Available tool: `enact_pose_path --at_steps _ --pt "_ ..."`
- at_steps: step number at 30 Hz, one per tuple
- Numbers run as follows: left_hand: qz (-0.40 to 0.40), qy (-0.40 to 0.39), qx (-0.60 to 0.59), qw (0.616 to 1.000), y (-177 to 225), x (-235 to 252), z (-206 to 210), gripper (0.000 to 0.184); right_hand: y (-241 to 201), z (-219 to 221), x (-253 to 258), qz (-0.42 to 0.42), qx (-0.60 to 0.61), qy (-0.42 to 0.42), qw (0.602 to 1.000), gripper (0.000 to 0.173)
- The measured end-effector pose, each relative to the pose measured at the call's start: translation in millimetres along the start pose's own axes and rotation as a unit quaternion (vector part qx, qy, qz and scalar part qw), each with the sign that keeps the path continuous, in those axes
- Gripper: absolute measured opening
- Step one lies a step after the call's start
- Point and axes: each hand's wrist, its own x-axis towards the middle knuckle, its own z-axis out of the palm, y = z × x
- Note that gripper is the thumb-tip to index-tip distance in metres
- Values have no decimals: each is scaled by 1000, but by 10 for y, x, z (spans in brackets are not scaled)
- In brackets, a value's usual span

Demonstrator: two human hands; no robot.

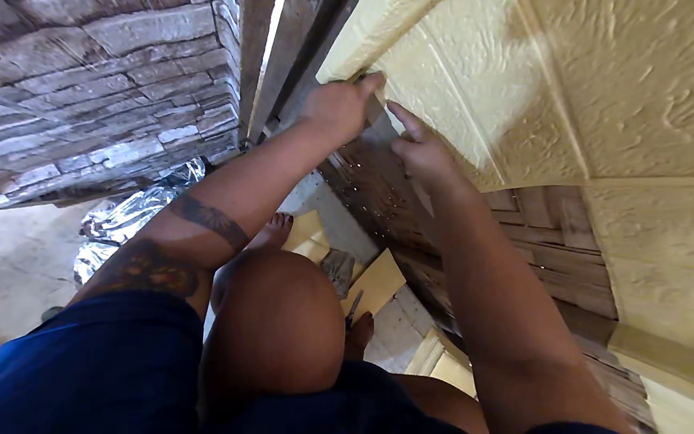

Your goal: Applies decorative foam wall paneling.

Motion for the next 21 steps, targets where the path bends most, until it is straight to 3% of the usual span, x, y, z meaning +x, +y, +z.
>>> enact_pose_path --at_steps 7,13,17,21 --pt "46 -20 -19 999 3 -72 60 49 30 -57 -169 42 56 -13 997 69" --pt "15 -39 -35 999 32 -23 -7 52 154 -214 -311 75 56 -72 993 71" --pt "72 -30 -63 995 30 -11 51 47 225 -261 -406 60 44 -89 993 73" --pt "110 -54 -106 987 110 52 158 42 226 -187 -369 40 36 -48 997 74"
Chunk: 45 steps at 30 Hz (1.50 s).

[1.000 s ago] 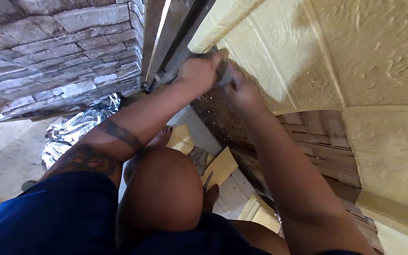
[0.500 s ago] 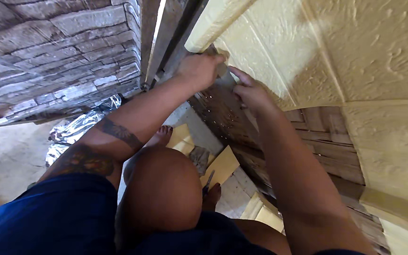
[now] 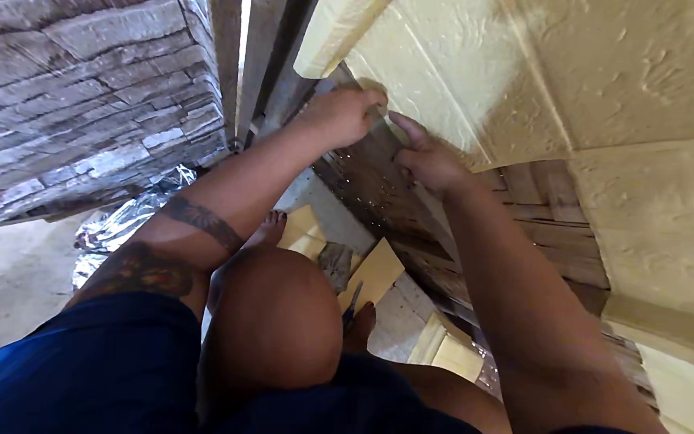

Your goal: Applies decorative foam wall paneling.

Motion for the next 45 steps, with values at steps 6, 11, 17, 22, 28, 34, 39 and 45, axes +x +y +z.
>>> enact_pose_path --at_steps 6,11,17,22,28,34,39,45 --pt "-54 -10 26 998 66 26 -1 42 263 -52 -76 43 55 -14 997 75" --pt "-55 -23 41 997 210 -48 -23 43 230 -64 -222 6 105 -42 994 70" --pt "94 69 51 992 353 -94 63 37 251 -5 -459 -115 101 -14 988 52" --pt "148 140 -20 979 302 -32 124 36 71 -248 -617 -272 111 61 954 52" --pt "217 215 -74 949 167 8 156 36 145 -421 -480 -240 77 98 963 62" --pt "299 256 -53 918 195 57 119 37 370 -417 -495 -145 27 90 985 56" --pt "336 156 -24 929 328 183 131 42 347 -380 -535 -84 35 102 991 53" --pt "329 122 -28 936 352 257 50 42 138 -366 -467 -202 -4 91 975 47"
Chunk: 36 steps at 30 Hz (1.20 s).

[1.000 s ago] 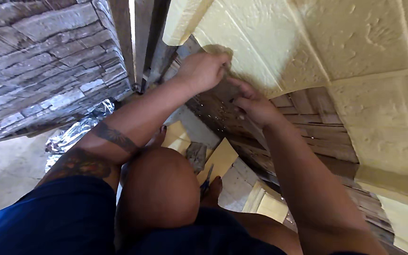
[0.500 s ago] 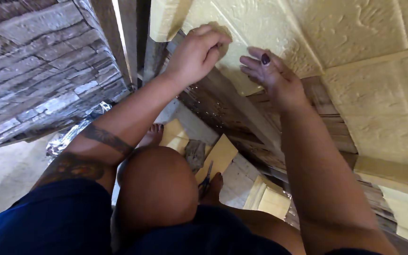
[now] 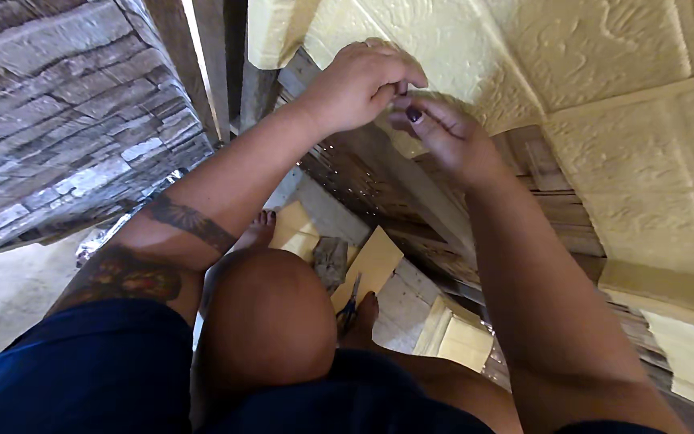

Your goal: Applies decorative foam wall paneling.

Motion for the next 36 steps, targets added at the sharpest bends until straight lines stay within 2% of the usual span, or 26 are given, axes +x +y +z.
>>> enact_pose_path --at_steps 3,8,11,13,16,18,20,23,25,27,30,32,36 --pt "-6 -2 2 1000 -13 20 2 43 188 41 83 -68 42 15 997 50" --pt "-7 -11 7 1000 -56 60 -38 42 686 316 3 -27 114 26 993 57" --pt "-9 -11 6 1000 -97 61 -51 41 815 434 -17 -43 145 63 986 54" --pt "-8 -17 -2 1000 -81 49 -61 41 864 476 -35 -74 142 70 985 52" --pt "-10 -34 -25 999 -69 -28 -104 38 876 503 -110 -98 75 61 991 48" --pt "-28 -69 -63 995 -105 -92 -81 37 891 516 -199 -144 73 102 982 47" --pt "-35 -96 -110 989 -160 -120 20 36 902 521 -231 -199 117 163 959 52" --pt "-50 -138 -126 981 -104 -66 122 39 818 529 -154 -230 196 220 927 51" --pt "-68 -186 -79 977 -106 8 114 39 822 542 -92 -213 211 215 929 58" --pt "-85 -230 -20 969 -142 50 94 40 895 574 -81 -160 190 201 948 66" --pt "-100 -249 41 962 -133 51 80 40 1021 640 -99 -126 132 188 965 58" --pt "-103 -231 65 965 -121 -1 76 39 1048 667 -130 -115 95 189 971 52" --pt "-114 -146 108 977 -120 -183 -69 39 875 669 -162 -81 -32 198 976 44"
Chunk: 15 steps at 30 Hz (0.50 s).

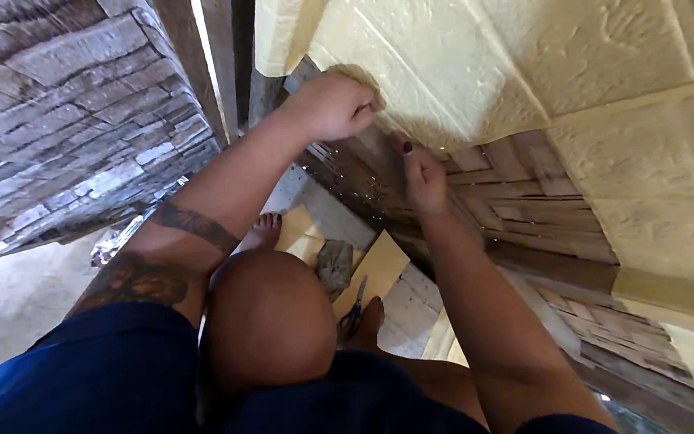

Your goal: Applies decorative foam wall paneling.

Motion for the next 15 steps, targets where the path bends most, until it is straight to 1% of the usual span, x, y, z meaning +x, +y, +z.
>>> enact_pose_path --at_steps 2,4,5,7,8,10,13,15 --pt "4 38 -6 999 -20 -83 -37 39 -117 -26 5 -3 -34 4 999 43" --pt "39 61 -54 996 -41 -103 7 39 -138 -46 25 -37 5 0 999 47" --pt "56 55 -78 994 -44 -86 36 39 -105 -34 51 -58 33 -7 998 48" --pt "63 22 -106 992 -75 -17 85 40 -29 18 94 -52 60 -25 997 48" --pt "57 7 -109 992 -120 23 103 40 5 39 105 -44 55 -32 997 47" --pt "31 -9 -113 993 -228 69 59 39 43 57 126 -52 34 -39 997 46" --pt "-7 12 -95 995 -325 48 -88 38 103 76 121 -74 18 -40 996 46" --pt "-40 22 -81 996 -333 27 -160 39 67 66 135 -48 20 -47 998 46"
